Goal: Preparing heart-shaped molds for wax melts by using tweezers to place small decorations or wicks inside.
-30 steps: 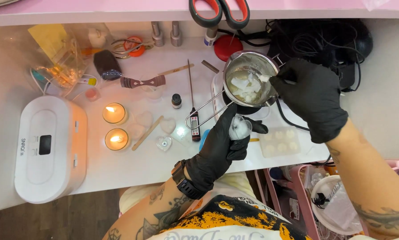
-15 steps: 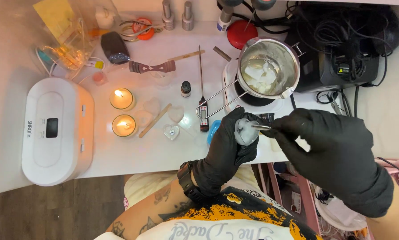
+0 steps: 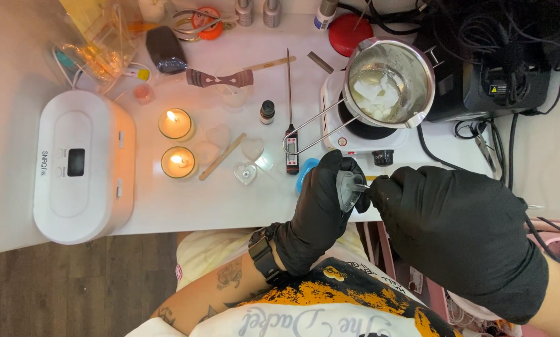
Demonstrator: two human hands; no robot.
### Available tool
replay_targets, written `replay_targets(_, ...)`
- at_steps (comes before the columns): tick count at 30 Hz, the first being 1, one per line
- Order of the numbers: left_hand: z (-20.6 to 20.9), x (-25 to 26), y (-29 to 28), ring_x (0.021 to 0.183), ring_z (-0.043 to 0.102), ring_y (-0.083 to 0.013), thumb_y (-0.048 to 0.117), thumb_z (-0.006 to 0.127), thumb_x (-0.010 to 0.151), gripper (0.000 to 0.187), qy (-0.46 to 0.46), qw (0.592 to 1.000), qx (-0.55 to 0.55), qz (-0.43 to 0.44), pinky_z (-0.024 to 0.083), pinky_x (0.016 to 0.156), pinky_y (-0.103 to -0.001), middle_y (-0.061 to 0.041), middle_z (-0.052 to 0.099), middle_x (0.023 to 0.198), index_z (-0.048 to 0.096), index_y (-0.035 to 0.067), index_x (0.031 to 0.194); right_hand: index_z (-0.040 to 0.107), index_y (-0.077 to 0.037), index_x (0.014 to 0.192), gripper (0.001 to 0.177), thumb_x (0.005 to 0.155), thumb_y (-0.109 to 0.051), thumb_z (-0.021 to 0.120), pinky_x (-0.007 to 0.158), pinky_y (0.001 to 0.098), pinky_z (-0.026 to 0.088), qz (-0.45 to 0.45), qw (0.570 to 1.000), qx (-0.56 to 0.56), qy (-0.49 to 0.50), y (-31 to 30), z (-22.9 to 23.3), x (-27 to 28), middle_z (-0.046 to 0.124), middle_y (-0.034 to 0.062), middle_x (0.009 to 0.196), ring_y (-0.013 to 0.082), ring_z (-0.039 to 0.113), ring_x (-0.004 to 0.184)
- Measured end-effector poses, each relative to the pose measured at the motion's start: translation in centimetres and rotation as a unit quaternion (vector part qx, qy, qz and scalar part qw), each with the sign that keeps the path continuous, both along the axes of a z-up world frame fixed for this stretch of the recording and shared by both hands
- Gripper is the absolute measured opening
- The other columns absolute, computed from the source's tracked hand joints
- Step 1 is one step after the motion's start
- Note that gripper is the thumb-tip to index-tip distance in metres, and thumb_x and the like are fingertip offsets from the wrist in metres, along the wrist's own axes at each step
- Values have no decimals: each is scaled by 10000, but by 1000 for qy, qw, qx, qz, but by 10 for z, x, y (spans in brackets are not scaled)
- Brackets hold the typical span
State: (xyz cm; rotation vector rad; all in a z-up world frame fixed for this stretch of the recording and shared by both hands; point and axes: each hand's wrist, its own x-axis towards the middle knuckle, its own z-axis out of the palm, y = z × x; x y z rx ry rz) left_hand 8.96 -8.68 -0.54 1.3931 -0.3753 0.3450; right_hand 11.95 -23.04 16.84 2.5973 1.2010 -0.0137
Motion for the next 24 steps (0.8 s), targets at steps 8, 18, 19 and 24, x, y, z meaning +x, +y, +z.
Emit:
replay_targets(8, 4, -11, -8, 744, 612, -178, -171, 597, 979, 689, -26, 995, 33, 89, 532, 652, -294, -114, 609, 1104, 294, 67, 1550, 629, -97, 937, 212, 750, -175, 689, 485, 381, 463, 45, 999, -9, -25, 8, 3, 0, 565, 28, 677, 223, 612, 605)
replay_targets(18, -16, -14, -15, 915, 647, -200, -129, 614, 1010, 699, -2, 987, 57, 147, 580, 758, -332, -149, 550, 1293, 243, 58, 1572, 633, -122, 944, 446, 570, -311, 786, 488, 398, 469, 71, 995, 28, 66, 11, -4, 20, 610, 42, 728, 248, 638, 632)
replay_targets(19, -15, -13, -15, 915, 647, -200, -129, 614, 1010, 699, -1, 988, 55, 147, 580, 758, -332, -149, 550, 1293, 243, 58, 1572, 633, -122, 944, 446, 570, -311, 786, 488, 398, 469, 71, 995, 26, 67, 12, -4, 21, 610, 42, 728, 248, 638, 632)
replay_targets(24, 3, -2, 4, 873, 618, -261, -104, 645, 833, 564, 7, 977, 140, 161, 521, 748, -365, -140, 630, 1026, 431, 12, 1343, 671, -159, 927, 241, 706, -180, 765, 473, 403, 463, 42, 997, 39, 48, 15, -12, 23, 616, 62, 670, 266, 633, 571)
